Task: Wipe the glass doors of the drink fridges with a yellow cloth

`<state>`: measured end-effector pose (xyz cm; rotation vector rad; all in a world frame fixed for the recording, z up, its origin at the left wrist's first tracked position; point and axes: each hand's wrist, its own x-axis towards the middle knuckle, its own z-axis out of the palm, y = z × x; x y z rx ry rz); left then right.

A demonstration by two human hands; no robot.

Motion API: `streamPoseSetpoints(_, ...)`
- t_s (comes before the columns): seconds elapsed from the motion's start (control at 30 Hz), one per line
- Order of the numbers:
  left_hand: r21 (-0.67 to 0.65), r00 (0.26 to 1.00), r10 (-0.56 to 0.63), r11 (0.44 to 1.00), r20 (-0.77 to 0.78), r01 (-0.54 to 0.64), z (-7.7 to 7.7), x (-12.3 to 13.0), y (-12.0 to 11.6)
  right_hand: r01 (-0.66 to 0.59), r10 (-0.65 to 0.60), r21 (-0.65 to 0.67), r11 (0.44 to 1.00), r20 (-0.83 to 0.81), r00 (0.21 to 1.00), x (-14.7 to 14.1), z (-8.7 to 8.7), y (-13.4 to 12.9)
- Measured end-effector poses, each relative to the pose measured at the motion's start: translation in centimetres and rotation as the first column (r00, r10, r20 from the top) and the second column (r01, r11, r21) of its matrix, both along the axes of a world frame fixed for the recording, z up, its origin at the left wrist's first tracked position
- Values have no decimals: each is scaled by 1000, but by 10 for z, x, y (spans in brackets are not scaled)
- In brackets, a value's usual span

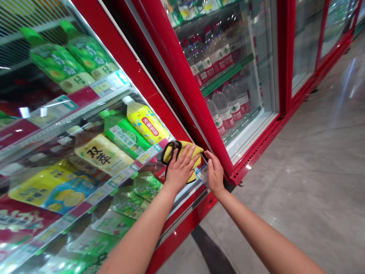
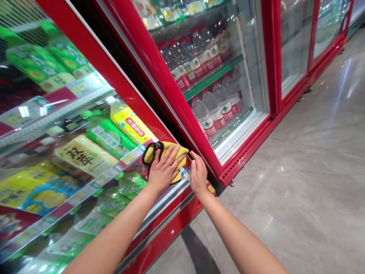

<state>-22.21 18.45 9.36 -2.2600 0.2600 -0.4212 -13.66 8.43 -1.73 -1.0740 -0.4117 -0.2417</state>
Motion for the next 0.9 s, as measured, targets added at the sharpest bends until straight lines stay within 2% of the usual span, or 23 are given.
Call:
streamPoseSetpoints(0.07, -26, 995, 52, 998, 79, -50, -6, -3, -3, 15, -15, -6, 1000, 35, 999, 0, 4, -3)
streamPoseSetpoints(0.1, -13, 998, 31, 999, 58, -31, -11, -5, -3, 21, -20, -9, 1000, 53, 998, 0, 6, -5)
streamPoseSetpoints(0.2, 60, 988, -87, 994, -128, 96, -18, -4, -4, 37, -38, 4, 999, 75, 996, -1, 12, -8)
streamPoseSetpoints(0.27, 64, 984, -85, 993, -155, 96, -6, 3, -5, 58, -59, 20, 998, 57, 997, -1, 16, -10)
streamPoseSetpoints(0.37, -20, 998, 48, 999, 38, -47, 21, 8, -10, 83, -85, 41, 996, 39, 996, -3, 24, -11)
streamPoseSetpoints(0.4, -54, 989, 97, 994, 114, -91, 26, 6, -11, 87, -89, 45, 995, 43, 995, -4, 27, -12)
streamPoseSetpoints(0.47, -86, 964, 161, 986, 214, -146, 25, -2, -13, 96, -98, 41, 995, 65, 993, -6, 32, -14)
streamPoseSetpoints(0.53, -35, 978, 124, 992, 170, -120, 14, -10, -14, 112, -113, 23, 993, 85, 990, -8, 38, -16)
streamPoseSetpoints(0.6, 36, 998, 53, 998, 45, -55, 5, -10, -16, 129, -130, 15, 992, 96, 987, -11, 45, -17)
streamPoseSetpoints(0.67, 56, 999, 28, 998, -15, -27, 10, -4, -18, 123, -126, 30, 992, 117, 985, -14, 51, -17)
streamPoseSetpoints(0.8, -50, 973, 132, 991, 188, -124, 39, 1, -20, 45, -49, 29, 999, 161, 986, -19, 58, -14)
streamPoseSetpoints(0.83, -85, 951, 173, 984, 257, -156, 41, -4, -19, 25, -27, 17, 1000, 165, 986, -20, 58, -12)
streamPoseSetpoints(0.9, -139, 903, 244, 968, 354, -208, 31, -18, -16, -21, 21, -5, 1000, 171, 985, -21, 58, -9)
